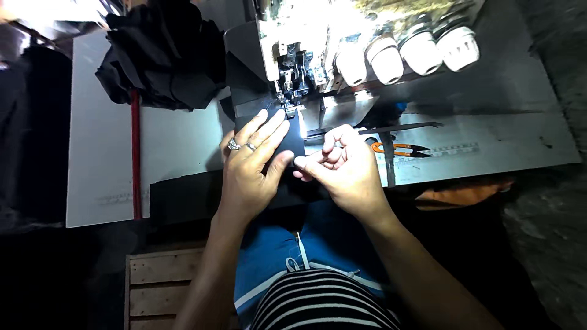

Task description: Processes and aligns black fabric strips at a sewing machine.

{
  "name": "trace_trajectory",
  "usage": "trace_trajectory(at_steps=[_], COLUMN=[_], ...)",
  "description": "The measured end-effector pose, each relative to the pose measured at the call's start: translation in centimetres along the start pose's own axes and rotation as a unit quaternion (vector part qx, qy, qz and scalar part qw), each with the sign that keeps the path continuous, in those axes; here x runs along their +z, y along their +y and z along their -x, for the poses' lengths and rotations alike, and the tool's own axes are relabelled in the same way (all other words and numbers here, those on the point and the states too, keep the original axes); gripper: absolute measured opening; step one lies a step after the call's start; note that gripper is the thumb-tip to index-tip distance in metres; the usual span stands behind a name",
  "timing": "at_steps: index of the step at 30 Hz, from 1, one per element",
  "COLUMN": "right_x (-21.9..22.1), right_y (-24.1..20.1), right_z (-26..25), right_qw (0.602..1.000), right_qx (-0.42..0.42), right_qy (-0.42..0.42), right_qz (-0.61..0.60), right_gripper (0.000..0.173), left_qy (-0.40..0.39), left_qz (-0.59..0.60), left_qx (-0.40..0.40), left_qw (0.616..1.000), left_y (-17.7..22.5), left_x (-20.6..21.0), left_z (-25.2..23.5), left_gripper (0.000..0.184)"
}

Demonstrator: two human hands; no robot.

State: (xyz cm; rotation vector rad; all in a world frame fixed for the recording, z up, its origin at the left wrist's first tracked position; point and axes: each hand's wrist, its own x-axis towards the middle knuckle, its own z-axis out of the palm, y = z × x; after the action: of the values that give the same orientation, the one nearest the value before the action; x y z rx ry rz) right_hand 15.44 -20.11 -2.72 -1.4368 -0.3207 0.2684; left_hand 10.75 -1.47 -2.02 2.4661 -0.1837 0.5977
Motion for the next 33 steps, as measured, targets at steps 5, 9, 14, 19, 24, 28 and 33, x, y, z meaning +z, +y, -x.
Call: trace_trajectory(at_steps=[5,9,14,19,24,28,33], right_x=[-0.7,-0.6,-0.9,-0.3,-0.1,-1.1,-6.9], right_y=[-1.0,-1.4,-1.1,-0.4,0.0,0.5,2.0], right_z=[-0.1,-0.5,-0.5,-2.2,-2.6,-0.4,2.8], right_qw=[0.999,0.999,0.997,0.991,0.993,0.994,0.932], right_qx=[0.003,0.006,0.014,-0.049,-0.05,-0.047,-0.038], right_qy=[-0.031,-0.051,-0.038,0.005,0.006,-0.014,0.012], right_qz=[-0.004,0.009,0.062,0.126,0.105,0.099,0.361], right_gripper=[0.033,0.033,0.027,0.014,0.022,0.026,0.024], left_qy=[0.01,0.09,0.069,0.054,0.056,0.001,0.026], left_qz=[-0.086,-0.058,-0.015,-0.009,-0.022,-0.067,-0.077], left_qx=[0.04,0.022,-0.021,-0.028,-0.021,-0.045,-0.153], left_qw=[0.995,0.994,0.997,0.998,0.998,0.997,0.985], left_y=[1.4,1.6,1.7,0.2,-2.0,-2.0,-2.8], left_x=[0.5,1.5,1.5,1.4,1.6,1.0,-4.1], left_z=[1.6,1.5,1.8,-0.2,-2.6,-3.5,3.6], left_gripper=[0.055,0.029,0.033,0.034,0.038,0.047,0.056])
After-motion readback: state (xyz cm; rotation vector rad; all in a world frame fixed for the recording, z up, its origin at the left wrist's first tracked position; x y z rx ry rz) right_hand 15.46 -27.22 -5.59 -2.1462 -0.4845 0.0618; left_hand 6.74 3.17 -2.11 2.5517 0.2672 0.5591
